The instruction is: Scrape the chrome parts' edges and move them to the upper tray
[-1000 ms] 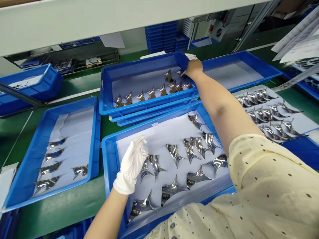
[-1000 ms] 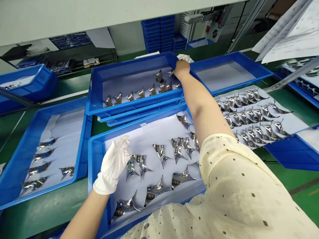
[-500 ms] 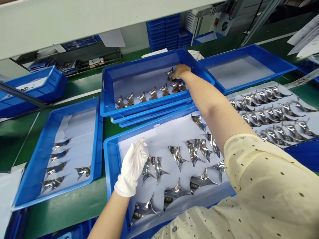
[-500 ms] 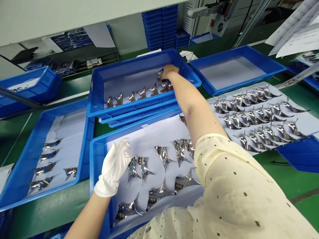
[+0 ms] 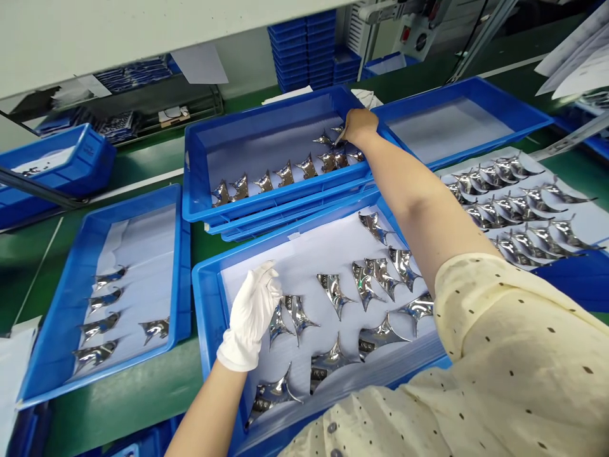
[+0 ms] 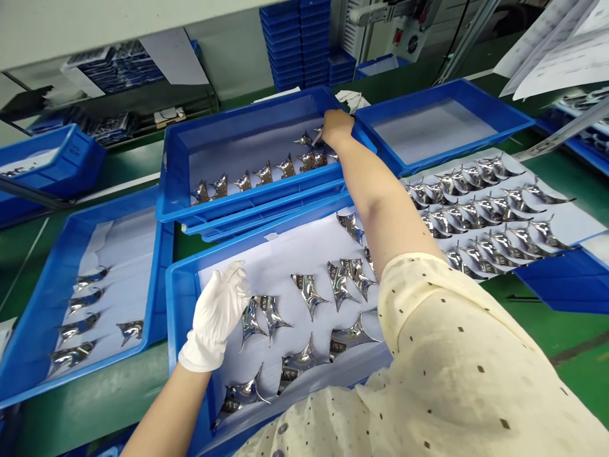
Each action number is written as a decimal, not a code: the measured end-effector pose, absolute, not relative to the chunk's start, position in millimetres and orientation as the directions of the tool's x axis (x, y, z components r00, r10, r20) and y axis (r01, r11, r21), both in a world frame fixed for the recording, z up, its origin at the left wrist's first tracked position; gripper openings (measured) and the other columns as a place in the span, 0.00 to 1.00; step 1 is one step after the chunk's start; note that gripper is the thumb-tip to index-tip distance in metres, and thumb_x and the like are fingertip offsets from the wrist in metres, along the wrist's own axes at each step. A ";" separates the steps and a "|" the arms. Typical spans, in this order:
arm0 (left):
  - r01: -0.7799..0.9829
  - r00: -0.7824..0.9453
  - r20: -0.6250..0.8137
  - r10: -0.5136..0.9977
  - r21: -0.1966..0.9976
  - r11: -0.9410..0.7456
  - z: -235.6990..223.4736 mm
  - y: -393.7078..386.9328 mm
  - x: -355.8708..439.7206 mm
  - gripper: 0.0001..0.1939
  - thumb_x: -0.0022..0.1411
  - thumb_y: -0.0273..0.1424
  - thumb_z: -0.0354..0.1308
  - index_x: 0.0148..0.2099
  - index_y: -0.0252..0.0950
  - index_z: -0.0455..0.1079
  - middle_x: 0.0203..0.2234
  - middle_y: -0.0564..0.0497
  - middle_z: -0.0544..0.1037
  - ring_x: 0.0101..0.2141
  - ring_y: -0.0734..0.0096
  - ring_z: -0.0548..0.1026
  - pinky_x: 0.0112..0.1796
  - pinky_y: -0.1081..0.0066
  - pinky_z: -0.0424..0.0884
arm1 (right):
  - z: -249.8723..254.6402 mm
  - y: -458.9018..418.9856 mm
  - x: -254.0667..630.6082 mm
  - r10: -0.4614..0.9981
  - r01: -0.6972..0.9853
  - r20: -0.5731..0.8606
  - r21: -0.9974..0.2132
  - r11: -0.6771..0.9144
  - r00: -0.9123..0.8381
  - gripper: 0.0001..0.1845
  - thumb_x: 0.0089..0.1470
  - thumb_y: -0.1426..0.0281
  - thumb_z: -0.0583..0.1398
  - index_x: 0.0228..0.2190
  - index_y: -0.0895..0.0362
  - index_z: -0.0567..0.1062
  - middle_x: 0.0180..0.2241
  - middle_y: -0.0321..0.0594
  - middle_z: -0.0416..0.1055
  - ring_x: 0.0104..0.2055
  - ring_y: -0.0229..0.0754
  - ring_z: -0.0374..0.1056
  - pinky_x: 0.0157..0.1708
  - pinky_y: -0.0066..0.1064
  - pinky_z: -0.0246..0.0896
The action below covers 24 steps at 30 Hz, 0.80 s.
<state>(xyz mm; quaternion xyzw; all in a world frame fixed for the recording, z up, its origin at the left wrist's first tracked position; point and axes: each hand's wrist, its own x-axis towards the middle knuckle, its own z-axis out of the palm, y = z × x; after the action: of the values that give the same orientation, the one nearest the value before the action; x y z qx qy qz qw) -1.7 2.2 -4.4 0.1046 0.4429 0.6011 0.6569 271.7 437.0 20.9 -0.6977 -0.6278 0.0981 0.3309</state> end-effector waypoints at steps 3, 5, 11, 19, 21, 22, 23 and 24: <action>-0.693 -0.113 -0.455 0.883 0.673 0.258 -5.5 2.6 -0.8 0.14 0.73 0.38 0.62 0.50 0.32 0.77 0.34 0.49 0.80 0.29 0.74 0.79 0.30 0.74 0.79 | 16.7 434.1 273.5 0.936 0.813 0.272 -0.581 -0.026 0.224 0.35 0.47 0.89 0.66 0.15 0.56 0.47 0.50 0.69 0.78 0.58 0.40 0.73 0.42 0.18 0.57; -0.691 -0.114 -0.452 0.885 0.676 0.256 -6.4 3.2 -1.0 0.14 0.73 0.38 0.63 0.50 0.32 0.77 0.33 0.49 0.80 0.28 0.74 0.79 0.30 0.74 0.79 | 16.2 432.7 273.2 0.933 0.814 0.274 -0.580 -0.034 0.234 0.34 0.52 0.88 0.64 0.16 0.56 0.47 0.50 0.69 0.78 0.59 0.41 0.73 0.44 0.20 0.57; -0.691 -0.103 -0.445 0.890 0.676 0.258 -9.0 4.8 -3.8 0.14 0.72 0.38 0.64 0.50 0.32 0.77 0.33 0.49 0.80 0.28 0.75 0.79 0.30 0.75 0.79 | 17.9 430.2 269.4 0.918 0.790 0.285 -0.611 -0.046 0.275 0.31 0.60 0.88 0.59 0.19 0.54 0.47 0.51 0.65 0.78 0.59 0.35 0.71 0.45 0.19 0.54; -0.673 -0.106 -0.446 0.889 0.690 0.267 -9.4 5.6 -2.3 0.15 0.71 0.39 0.65 0.50 0.31 0.77 0.33 0.50 0.80 0.28 0.75 0.78 0.29 0.75 0.79 | 15.6 426.3 264.2 0.899 0.724 0.291 -0.689 -0.041 0.327 0.34 0.55 0.94 0.59 0.18 0.54 0.46 0.45 0.59 0.81 0.52 0.27 0.75 0.36 0.14 0.50; -0.670 -0.121 -0.438 0.891 0.698 0.252 -9.7 5.9 -2.3 0.15 0.71 0.39 0.65 0.49 0.31 0.78 0.33 0.50 0.80 0.28 0.74 0.79 0.30 0.74 0.79 | 15.4 425.3 263.0 0.903 0.705 0.307 -0.709 0.006 0.301 0.34 0.53 0.94 0.60 0.17 0.54 0.47 0.40 0.53 0.82 0.49 0.25 0.76 0.33 0.15 0.47; -0.671 -0.127 -0.434 0.892 0.700 0.245 -9.8 6.1 -2.4 0.15 0.71 0.39 0.65 0.48 0.30 0.78 0.33 0.50 0.80 0.28 0.74 0.79 0.30 0.74 0.79 | 16.1 424.9 262.5 0.906 0.693 0.314 -0.720 0.032 0.285 0.34 0.52 0.94 0.61 0.17 0.54 0.47 0.38 0.49 0.82 0.47 0.24 0.75 0.32 0.15 0.46; -0.674 -0.133 -0.433 0.891 0.699 0.239 -9.8 6.2 -2.7 0.14 0.71 0.38 0.65 0.48 0.30 0.78 0.32 0.49 0.80 0.28 0.74 0.79 0.30 0.74 0.79 | 17.6 424.3 262.5 0.907 0.679 0.323 -0.731 0.059 0.269 0.33 0.51 0.94 0.62 0.17 0.55 0.48 0.36 0.45 0.82 0.45 0.23 0.75 0.32 0.16 0.46; -0.678 -0.139 -0.434 0.890 0.697 0.234 -9.6 6.2 -3.0 0.14 0.71 0.38 0.65 0.47 0.31 0.78 0.32 0.49 0.80 0.28 0.73 0.79 0.30 0.74 0.80 | 20.0 423.3 263.0 0.908 0.664 0.333 -0.743 0.088 0.253 0.33 0.51 0.93 0.63 0.17 0.55 0.49 0.33 0.41 0.81 0.43 0.21 0.73 0.32 0.16 0.46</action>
<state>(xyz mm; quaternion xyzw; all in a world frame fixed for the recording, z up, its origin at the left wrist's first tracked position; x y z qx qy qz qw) -3.0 6.2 -9.6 0.1187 0.4479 0.6073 0.6453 263.0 423.3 20.0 -0.6607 -0.5949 0.1403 0.4358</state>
